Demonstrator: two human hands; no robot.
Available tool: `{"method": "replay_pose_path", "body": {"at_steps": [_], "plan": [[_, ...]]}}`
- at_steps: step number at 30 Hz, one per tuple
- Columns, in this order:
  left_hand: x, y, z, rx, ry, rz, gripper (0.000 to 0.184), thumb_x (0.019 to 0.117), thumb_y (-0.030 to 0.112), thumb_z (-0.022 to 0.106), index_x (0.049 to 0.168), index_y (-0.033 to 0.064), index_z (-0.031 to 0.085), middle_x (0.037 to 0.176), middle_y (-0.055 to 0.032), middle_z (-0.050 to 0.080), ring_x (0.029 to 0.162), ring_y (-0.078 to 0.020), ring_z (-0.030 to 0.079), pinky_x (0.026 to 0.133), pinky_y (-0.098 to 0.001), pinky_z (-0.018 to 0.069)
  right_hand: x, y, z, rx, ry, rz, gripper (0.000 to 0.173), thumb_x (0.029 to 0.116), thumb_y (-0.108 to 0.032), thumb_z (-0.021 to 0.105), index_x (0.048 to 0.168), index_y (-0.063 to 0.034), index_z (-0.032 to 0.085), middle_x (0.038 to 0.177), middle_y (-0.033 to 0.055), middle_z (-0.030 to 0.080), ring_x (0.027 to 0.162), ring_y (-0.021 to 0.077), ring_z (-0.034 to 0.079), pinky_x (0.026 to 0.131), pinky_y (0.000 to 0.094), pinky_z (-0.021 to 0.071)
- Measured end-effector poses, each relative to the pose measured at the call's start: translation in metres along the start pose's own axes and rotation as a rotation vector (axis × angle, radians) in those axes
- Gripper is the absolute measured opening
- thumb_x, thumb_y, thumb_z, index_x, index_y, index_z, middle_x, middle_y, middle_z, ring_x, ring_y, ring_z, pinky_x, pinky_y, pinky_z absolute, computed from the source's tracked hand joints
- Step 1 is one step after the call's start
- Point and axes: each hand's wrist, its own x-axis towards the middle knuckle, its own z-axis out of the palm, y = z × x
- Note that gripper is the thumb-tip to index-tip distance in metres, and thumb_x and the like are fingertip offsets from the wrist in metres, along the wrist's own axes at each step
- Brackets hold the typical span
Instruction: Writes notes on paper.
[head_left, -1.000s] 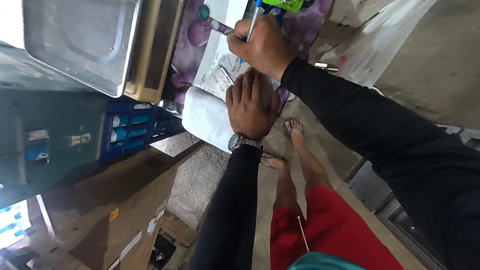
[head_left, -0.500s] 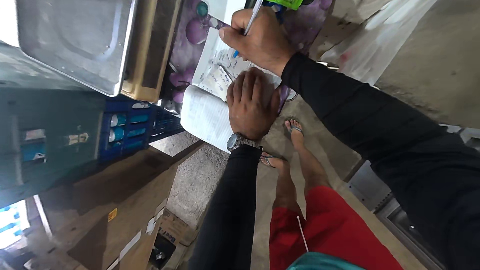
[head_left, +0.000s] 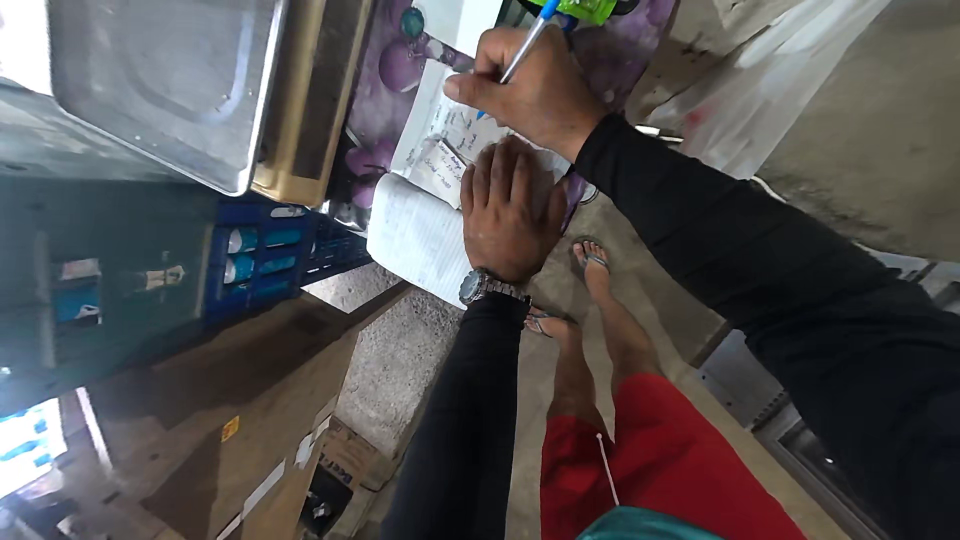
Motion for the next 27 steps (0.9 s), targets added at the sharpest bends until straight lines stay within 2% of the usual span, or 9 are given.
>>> {"method": "replay_pose_path", "body": {"at_steps": [4, 8, 15, 21, 24, 26, 27], "plan": [[-0.0007, -0.0001, 0.0006, -0.003, 0.011, -0.001, 0.058, 0.0941, 0.059, 0.058, 0.13, 0.0146, 0.07, 0.142, -0.009, 0.062, 0.137, -0.0277, 0.053, 0.118, -0.0491, 0.0362, -0.001, -0.0032, 0.0019, -0.035, 0.037, 0.055, 0.039, 0.0945, -0.05, 0.07, 0.081, -0.0144, 0.064, 0.07, -0.0057, 0.059, 0.06, 0.0039, 0.056, 0.058, 0.0253, 0.0498], [-0.0006, -0.0002, 0.0006, -0.008, 0.008, -0.007, 0.059, 0.0942, 0.059, 0.058, 0.131, 0.0143, 0.07, 0.143, -0.0091, 0.062, 0.138, -0.0277, 0.052, 0.118, -0.0494, 0.0362, -0.0004, -0.0022, 0.0049, -0.067, 0.051, 0.075, 0.03, 0.0968, -0.039, 0.066, 0.079, -0.0149, 0.065, 0.068, -0.0051, 0.059, 0.059, 0.0041, 0.058, 0.056, 0.0255, 0.0506], [-0.0002, -0.0002, 0.001, -0.016, 0.024, 0.001, 0.057, 0.0935, 0.059, 0.059, 0.128, 0.0143, 0.071, 0.141, -0.0095, 0.063, 0.137, -0.0284, 0.053, 0.118, -0.05, 0.0372, 0.0011, -0.0008, 0.0084, -0.13, 0.086, 0.002, 0.031, 0.0952, -0.032, 0.065, 0.07, -0.015, 0.06, 0.063, -0.0048, 0.052, 0.057, 0.0053, 0.05, 0.054, 0.0273, 0.0412], [0.0003, -0.0004, 0.0005, -0.019, 0.027, -0.004, 0.057, 0.0934, 0.058, 0.06, 0.128, 0.0137, 0.071, 0.141, -0.0086, 0.063, 0.137, -0.0277, 0.054, 0.118, -0.0501, 0.0372, 0.0007, -0.0011, 0.0079, -0.135, 0.102, 0.024, 0.029, 0.0948, -0.031, 0.065, 0.071, -0.0152, 0.06, 0.063, -0.0051, 0.053, 0.057, 0.0046, 0.051, 0.054, 0.0261, 0.042], [0.0005, -0.0002, -0.0007, -0.013, 0.026, 0.0, 0.059, 0.0933, 0.06, 0.059, 0.127, 0.014, 0.071, 0.14, -0.0088, 0.063, 0.136, -0.0277, 0.054, 0.117, -0.0498, 0.0379, 0.0012, -0.0015, 0.0064, -0.116, 0.095, 0.048, 0.029, 0.0958, -0.032, 0.065, 0.072, -0.0159, 0.061, 0.064, -0.0057, 0.055, 0.057, 0.0032, 0.054, 0.054, 0.0244, 0.0467], [0.0008, -0.0011, -0.0012, -0.013, 0.023, 0.0, 0.058, 0.0933, 0.06, 0.059, 0.127, 0.0145, 0.071, 0.14, -0.0083, 0.063, 0.136, -0.0272, 0.054, 0.117, -0.0494, 0.0377, 0.0007, -0.0044, 0.0067, -0.124, 0.092, 0.049, 0.028, 0.096, -0.031, 0.064, 0.072, -0.0149, 0.061, 0.064, -0.0049, 0.054, 0.058, 0.0046, 0.052, 0.055, 0.0261, 0.0434], [0.0008, -0.0017, -0.0021, -0.015, 0.014, -0.004, 0.057, 0.0935, 0.059, 0.059, 0.127, 0.0149, 0.071, 0.141, -0.0078, 0.063, 0.137, -0.027, 0.053, 0.117, -0.0495, 0.0372, 0.0008, -0.0055, 0.0064, -0.126, 0.091, 0.055, 0.027, 0.0959, -0.03, 0.064, 0.074, -0.0146, 0.062, 0.065, -0.0047, 0.055, 0.059, 0.0048, 0.053, 0.056, 0.0264, 0.045]]}}
